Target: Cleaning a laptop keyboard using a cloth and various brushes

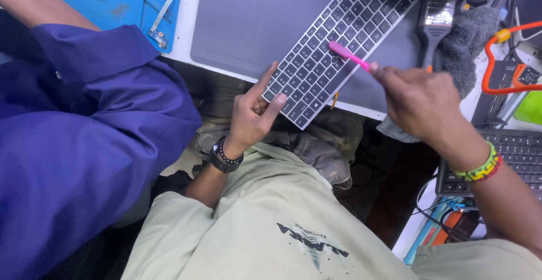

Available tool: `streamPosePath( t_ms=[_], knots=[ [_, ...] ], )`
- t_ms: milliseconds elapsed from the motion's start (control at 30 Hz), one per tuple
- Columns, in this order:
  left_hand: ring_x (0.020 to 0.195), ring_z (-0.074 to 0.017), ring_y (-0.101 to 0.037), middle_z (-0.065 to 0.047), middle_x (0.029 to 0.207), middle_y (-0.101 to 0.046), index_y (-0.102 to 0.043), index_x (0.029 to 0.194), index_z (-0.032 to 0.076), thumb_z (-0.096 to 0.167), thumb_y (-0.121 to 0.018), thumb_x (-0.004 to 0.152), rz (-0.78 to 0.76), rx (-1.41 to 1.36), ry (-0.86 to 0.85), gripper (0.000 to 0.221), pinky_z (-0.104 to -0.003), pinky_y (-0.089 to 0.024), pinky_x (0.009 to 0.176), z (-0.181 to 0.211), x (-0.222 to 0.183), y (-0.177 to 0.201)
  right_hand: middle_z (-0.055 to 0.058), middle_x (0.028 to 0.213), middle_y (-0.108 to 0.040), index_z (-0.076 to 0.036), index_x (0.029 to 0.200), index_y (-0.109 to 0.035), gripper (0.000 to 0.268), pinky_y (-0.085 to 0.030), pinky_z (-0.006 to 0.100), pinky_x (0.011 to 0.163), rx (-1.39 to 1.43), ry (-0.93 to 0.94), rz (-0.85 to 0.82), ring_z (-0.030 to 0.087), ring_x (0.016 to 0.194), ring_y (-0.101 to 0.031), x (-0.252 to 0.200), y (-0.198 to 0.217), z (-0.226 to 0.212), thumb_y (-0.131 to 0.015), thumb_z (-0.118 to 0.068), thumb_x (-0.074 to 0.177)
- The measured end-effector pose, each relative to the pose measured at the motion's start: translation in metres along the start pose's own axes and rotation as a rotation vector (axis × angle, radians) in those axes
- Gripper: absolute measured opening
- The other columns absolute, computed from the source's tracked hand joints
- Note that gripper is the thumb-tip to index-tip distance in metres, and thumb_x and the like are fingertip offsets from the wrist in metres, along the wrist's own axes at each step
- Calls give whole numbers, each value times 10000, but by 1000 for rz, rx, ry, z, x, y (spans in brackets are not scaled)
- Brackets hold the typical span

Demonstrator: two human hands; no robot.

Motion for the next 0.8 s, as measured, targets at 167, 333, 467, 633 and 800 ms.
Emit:
streamPosePath(
  t_ms=[167, 333, 467, 633, 800],
  knots=[
    [456, -3, -215, 196, 1009, -709, -522, 1526, 163, 303, -663, 1024, -16, 47, 65, 541, -237, -173, 405, 2, 7, -4, -76, 563, -436, -190, 1289, -779, 257, -246, 269, 416, -18, -38, -68, 112, 453, -403, 0, -11, 20, -558, -149, 1165],
    [486, -19, -190, 180, 1109, -724, -592, 1466, 228, 377, -625, 1025, 33, 60, 126, 466, -238, -176, 421, -7, 11, -1, -27, 724, -604, -171, 1326, -700, 320, -381, 377, 406, 62, -6, -43, 223, 563, -592, 0, 1, -7, -523, -142, 1061],
    [609, -75, -143, 155, 783, -376, -607, 1465, 210, 449, -552, 1069, 46, 56, 54, 466, -279, -158, 518, -13, 12, -2, -59, 817, -684, -229, 1328, -797, 260, -366, 364, 474, -64, -86, 101, 219, 681, -661, -6, -16, 43, -687, -137, 1110],
    [827, -22, -404, -66, 1448, -627, -619, 1418, 159, 398, -534, 1071, 70, 19, 46, 430, -196, -367, 618, -6, 15, 0, -57, 601, -498, -157, 1256, -735, 284, -277, 297, 391, 118, -1, 1, 139, 459, -446, 12, 5, -3, -498, -101, 1109],
    [1240, -52, -622, -62, 1438, -637, -626, 1404, 110, 319, -556, 1078, 63, -35, 20, 394, -189, -502, 983, -4, 17, 0, 40, 670, -556, -199, 1239, -817, 139, -328, 396, 481, 32, -122, 130, 238, 574, -573, 3, -8, 40, -681, -175, 1221]
  ],
)
Point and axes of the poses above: each hand's wrist, its own x-axis towards the middle knuckle, its own y-axis out of the back of the hand, z = x × y, the point moved 9 cm from there along x, towards the middle knuckle
